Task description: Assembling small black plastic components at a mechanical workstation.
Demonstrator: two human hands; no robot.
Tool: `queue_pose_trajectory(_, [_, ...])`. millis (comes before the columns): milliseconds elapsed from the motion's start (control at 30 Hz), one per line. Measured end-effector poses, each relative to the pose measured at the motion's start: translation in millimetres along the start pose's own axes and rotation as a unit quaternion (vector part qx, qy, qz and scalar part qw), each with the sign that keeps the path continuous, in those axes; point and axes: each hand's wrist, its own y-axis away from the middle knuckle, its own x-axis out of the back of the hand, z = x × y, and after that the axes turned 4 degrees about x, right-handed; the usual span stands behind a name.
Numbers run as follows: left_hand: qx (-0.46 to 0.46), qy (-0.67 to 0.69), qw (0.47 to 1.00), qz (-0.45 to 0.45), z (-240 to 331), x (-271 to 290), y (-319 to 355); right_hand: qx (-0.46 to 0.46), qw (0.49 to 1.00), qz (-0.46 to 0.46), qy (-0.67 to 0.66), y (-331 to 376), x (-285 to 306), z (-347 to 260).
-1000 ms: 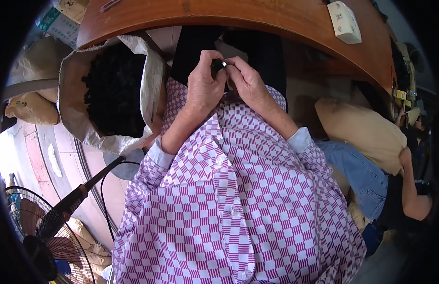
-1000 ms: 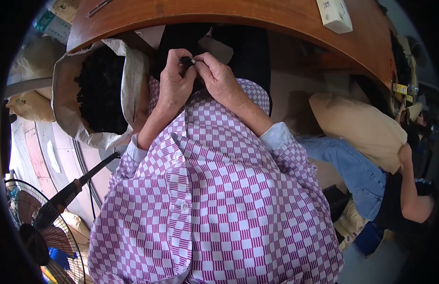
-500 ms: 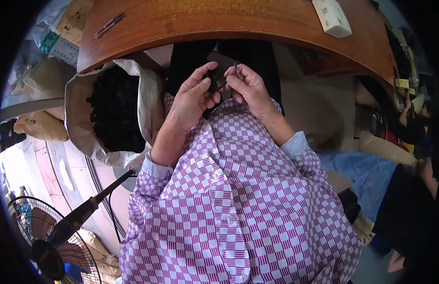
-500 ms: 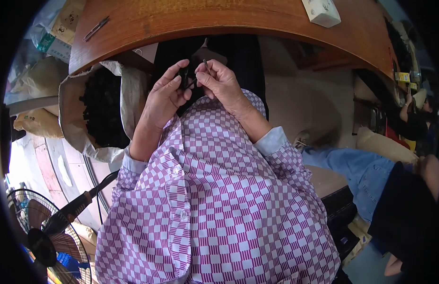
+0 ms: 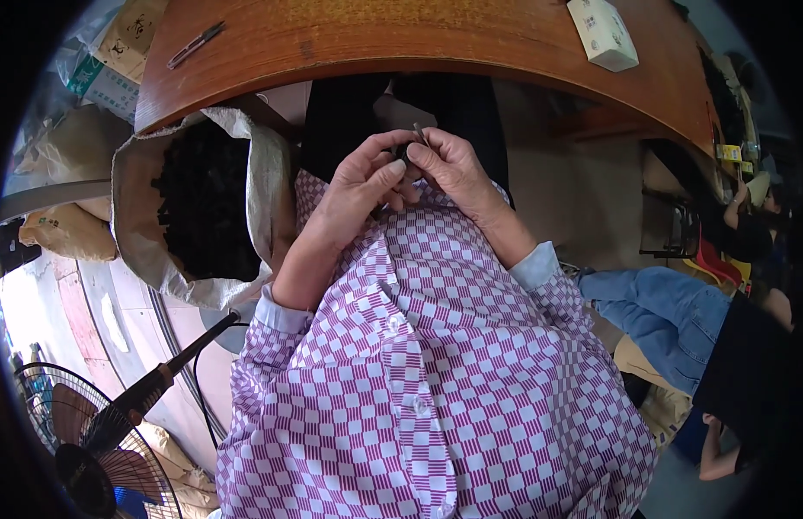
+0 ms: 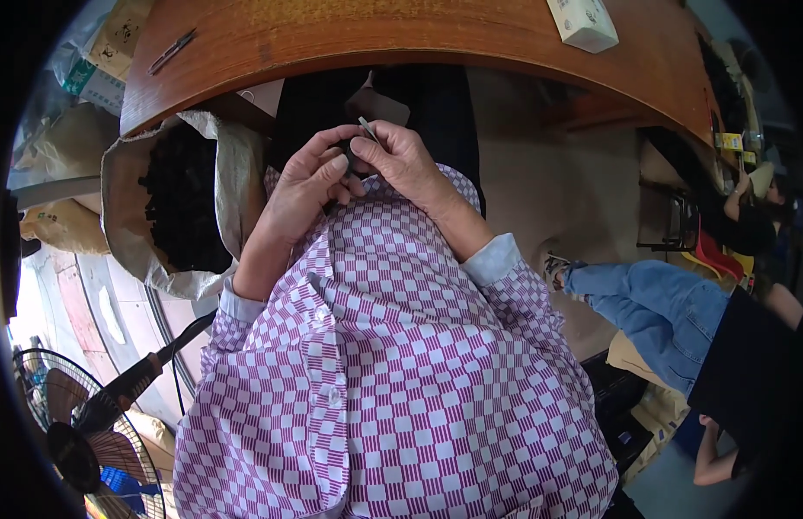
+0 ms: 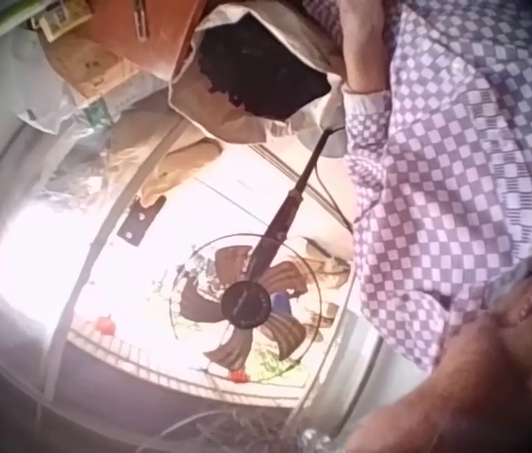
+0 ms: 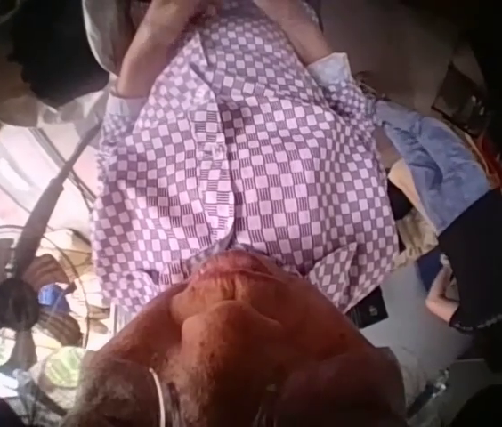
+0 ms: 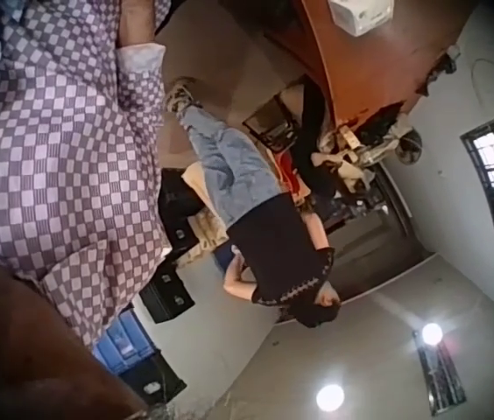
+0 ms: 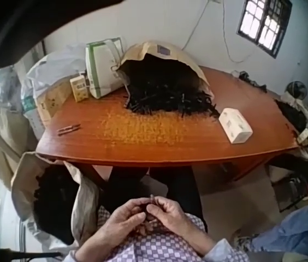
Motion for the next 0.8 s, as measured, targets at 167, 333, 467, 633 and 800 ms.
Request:
queue_pose_trajectory(167, [-0.093,-0.137,0.985,0.05,-10.1,2.6,0.0,0.044,0.985,0.007,0.165,-5.4,-10.7,-8.5])
queue_pose_trajectory(333, [-0.154,-0.125,0.97,0.143,-10.2,5.2,-1.4,-0.06,0.998,0.016,0.011,0.3,-37.5,-33.2])
queue_pose_trajectory(467, [-0.187,-0.125,0.962,0.155,-11.1,5.3,-2.2,-0.077,0.996,0.014,-0.045,-0.8,-45.5,-31.1])
queue_pose_trajectory(633, [-0.191,-0.148,0.955,0.169,-13.6,4.1,-5.2,-0.084,0.995,0.022,-0.043,-3.2,-45.1,-31.6])
queue_pose_trajectory(800, [-0.221,-0.214,0.93,0.2,-5.6,-1.6,-4.0,-0.088,0.995,0.023,-0.03,-3.9,-43.8,-38.0])
